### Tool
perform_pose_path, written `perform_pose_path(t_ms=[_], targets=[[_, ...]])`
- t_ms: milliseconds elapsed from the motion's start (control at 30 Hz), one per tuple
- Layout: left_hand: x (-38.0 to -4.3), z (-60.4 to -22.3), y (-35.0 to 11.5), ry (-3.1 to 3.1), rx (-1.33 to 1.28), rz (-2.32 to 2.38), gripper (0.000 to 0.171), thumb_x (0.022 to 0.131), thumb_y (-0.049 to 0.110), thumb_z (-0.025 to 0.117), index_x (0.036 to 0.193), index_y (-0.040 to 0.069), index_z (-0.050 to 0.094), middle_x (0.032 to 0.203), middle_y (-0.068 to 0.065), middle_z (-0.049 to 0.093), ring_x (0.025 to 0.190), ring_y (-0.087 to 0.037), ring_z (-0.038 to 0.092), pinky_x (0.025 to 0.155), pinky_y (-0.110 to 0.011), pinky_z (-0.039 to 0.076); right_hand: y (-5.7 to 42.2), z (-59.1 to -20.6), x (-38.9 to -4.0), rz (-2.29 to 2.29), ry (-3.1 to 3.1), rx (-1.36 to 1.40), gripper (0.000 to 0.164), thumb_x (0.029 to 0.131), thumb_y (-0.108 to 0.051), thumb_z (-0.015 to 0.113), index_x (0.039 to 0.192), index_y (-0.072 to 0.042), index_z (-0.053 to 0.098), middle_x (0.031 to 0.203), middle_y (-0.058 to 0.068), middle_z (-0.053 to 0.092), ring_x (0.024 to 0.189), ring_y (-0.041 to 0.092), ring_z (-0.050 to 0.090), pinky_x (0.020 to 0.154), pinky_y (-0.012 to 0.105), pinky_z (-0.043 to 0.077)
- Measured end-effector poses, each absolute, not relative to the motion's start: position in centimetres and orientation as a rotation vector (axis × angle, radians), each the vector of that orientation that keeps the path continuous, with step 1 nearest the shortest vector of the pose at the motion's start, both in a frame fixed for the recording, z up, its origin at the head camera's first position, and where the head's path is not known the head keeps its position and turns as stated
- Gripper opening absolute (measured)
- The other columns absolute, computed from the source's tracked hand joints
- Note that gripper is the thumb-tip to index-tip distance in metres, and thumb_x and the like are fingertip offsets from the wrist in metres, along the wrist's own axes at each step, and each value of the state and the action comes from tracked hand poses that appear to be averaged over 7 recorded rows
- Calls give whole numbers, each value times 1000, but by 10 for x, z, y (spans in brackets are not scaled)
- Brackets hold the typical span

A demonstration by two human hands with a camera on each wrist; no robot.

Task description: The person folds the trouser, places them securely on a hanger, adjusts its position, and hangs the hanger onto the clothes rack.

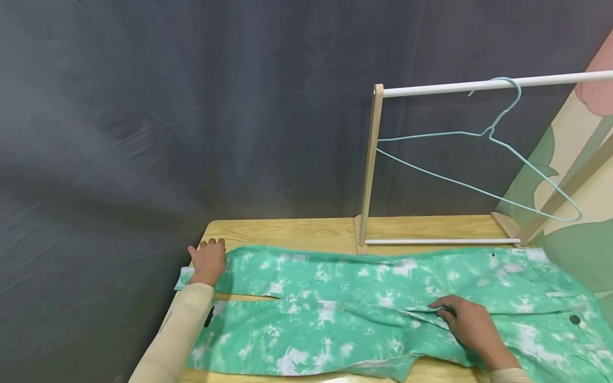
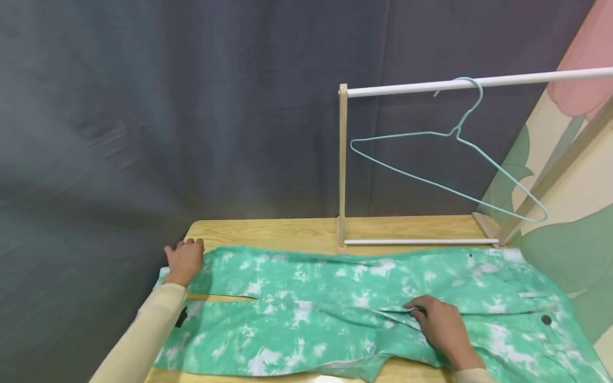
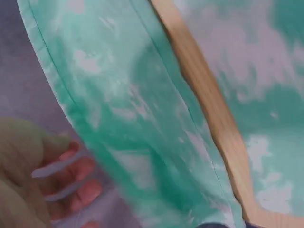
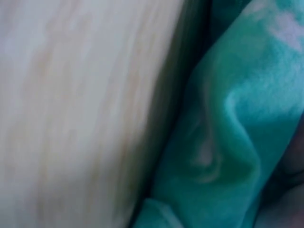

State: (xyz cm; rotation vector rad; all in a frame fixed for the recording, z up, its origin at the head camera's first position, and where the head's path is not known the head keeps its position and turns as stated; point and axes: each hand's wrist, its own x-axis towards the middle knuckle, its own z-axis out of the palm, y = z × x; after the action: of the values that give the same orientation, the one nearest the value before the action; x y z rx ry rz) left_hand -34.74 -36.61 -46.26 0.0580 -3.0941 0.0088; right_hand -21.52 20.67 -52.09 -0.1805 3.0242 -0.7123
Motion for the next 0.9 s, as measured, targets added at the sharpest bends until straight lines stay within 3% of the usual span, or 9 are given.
perform_pose_path(t_ms=[133,200,267,333,400,500,667,767,900], targets=[[-345,-471,-364,-3119,70,-151,21,97,20,65,110,4,65,100,-18,67,87,-38,63,83,-62,47,208,-520,-215,-700,3041,-181,19,86,-9,74,98,-23,78,108,11,74,89,33,71,71,53,55],[-344,-474,-359,-3209,4,-218,26,95,24,67,113,6,65,105,-17,66,90,-36,63,78,-57,50,208,-520,-214,-699,3048,-175,19,86,-9,74,98,-23,78,108,11,74,88,32,71,71,52,55],[-341,-478,-356,-3330,-39,-282,38,94,27,70,124,7,62,121,-20,61,104,-40,60,79,-58,51,209,-520,-214,-702,3045,-174,20,86,-8,74,99,-23,78,108,11,74,89,32,71,71,53,54],[-337,-483,-355,-3433,-24,-326,55,93,31,71,140,10,53,142,-24,47,125,-47,48,89,-63,48,208,-521,-214,-706,3040,-175,20,86,-9,74,99,-24,77,109,11,74,90,33,71,72,53,55],[-332,-490,-358,-3489,-2,-390,69,92,32,73,149,11,42,153,-28,32,137,-54,34,95,-69,42,207,-522,-214,-707,3033,-177,20,86,-8,74,99,-24,77,109,11,74,90,33,71,73,54,55],[-328,-495,-365,-3502,11,-488,77,91,32,73,155,13,33,159,-29,21,142,-57,25,101,-71,37,206,-522,-216,-707,3027,-177,20,86,-8,74,99,-23,77,109,11,73,88,31,71,71,51,55],[-328,-490,-363,-3500,5,-476,82,90,46,71,156,17,32,157,-31,22,136,-62,31,96,-74,39,211,-509,-224,-731,2879,-215,17,90,-18,72,107,-21,75,116,13,71,95,32,69,73,50,54],[-328,-490,-350,-3461,6,-393,85,87,53,71,156,21,33,157,-29,25,137,-59,32,93,-78,37,214,-489,-235,-803,2722,-316,35,96,-34,65,123,-13,68,128,20,64,114,43,62,83,56,53],[-331,-499,-320,-3379,-211,-430,82,86,50,74,153,23,38,162,-19,23,149,-48,17,101,-83,24,202,-458,-258,-841,2645,-414,59,99,-45,57,139,-2,53,140,29,52,126,52,51,88,60,49]])
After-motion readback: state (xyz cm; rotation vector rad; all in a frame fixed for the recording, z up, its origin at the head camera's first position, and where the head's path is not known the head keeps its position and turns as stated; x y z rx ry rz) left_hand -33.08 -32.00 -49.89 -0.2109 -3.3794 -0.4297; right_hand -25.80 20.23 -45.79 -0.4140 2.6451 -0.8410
